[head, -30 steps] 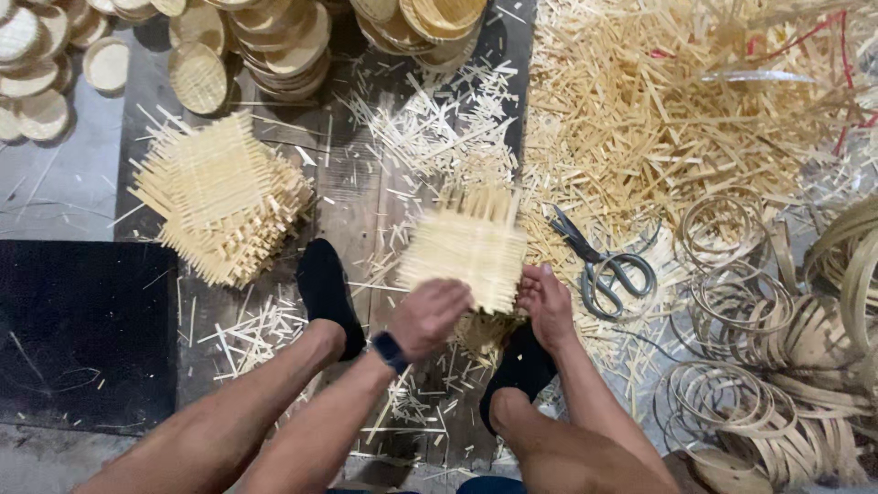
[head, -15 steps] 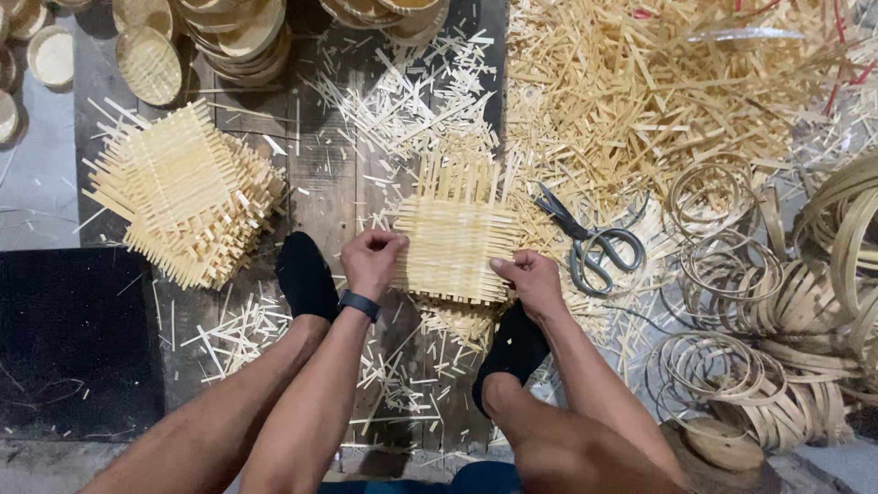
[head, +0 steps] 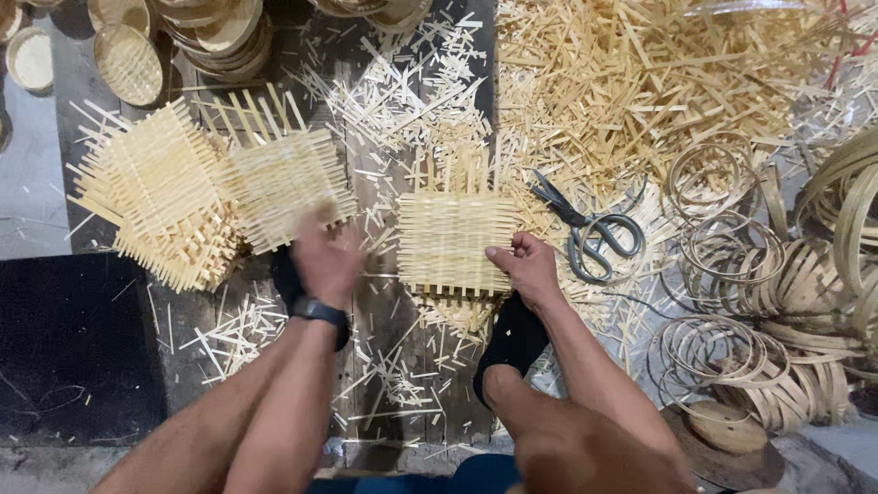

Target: The person weaves thin bamboo strips into a circular base and then trims the excess length using shears.

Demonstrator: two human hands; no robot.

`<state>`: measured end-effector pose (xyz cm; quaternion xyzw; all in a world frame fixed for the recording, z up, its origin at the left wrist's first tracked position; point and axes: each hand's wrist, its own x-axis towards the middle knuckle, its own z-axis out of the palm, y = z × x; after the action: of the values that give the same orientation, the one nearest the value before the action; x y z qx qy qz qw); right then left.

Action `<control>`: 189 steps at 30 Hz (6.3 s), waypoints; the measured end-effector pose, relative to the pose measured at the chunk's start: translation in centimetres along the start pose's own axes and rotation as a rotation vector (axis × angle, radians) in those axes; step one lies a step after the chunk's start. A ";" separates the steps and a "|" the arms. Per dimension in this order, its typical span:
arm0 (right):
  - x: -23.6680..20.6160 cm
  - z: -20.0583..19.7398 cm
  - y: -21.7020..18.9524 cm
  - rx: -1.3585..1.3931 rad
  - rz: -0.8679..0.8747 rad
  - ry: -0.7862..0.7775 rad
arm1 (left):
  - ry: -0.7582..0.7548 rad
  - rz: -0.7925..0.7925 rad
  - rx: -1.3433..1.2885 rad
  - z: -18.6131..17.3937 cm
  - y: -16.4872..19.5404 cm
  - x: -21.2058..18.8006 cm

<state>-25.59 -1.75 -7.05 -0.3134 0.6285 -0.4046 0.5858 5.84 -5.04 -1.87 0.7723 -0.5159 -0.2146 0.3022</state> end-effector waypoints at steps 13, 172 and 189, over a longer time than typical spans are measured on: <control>1.7 0.7 0.7 -0.052 0.029 0.034 | -0.567 -0.509 -0.570 8.1 -1.6 0.4; -4.4 7.1 -9.0 -0.697 0.000 0.247 | -0.538 0.079 0.141 1.0 6.7 1.8; -7.5 14.1 -4.6 -0.292 0.339 0.201 | -0.315 0.539 -0.141 5.6 7.9 4.0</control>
<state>-11.11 0.52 0.80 -0.2430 0.7789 -0.2344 0.5285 -1.51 -12.40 -0.53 0.5422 -0.7263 -0.2790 0.3174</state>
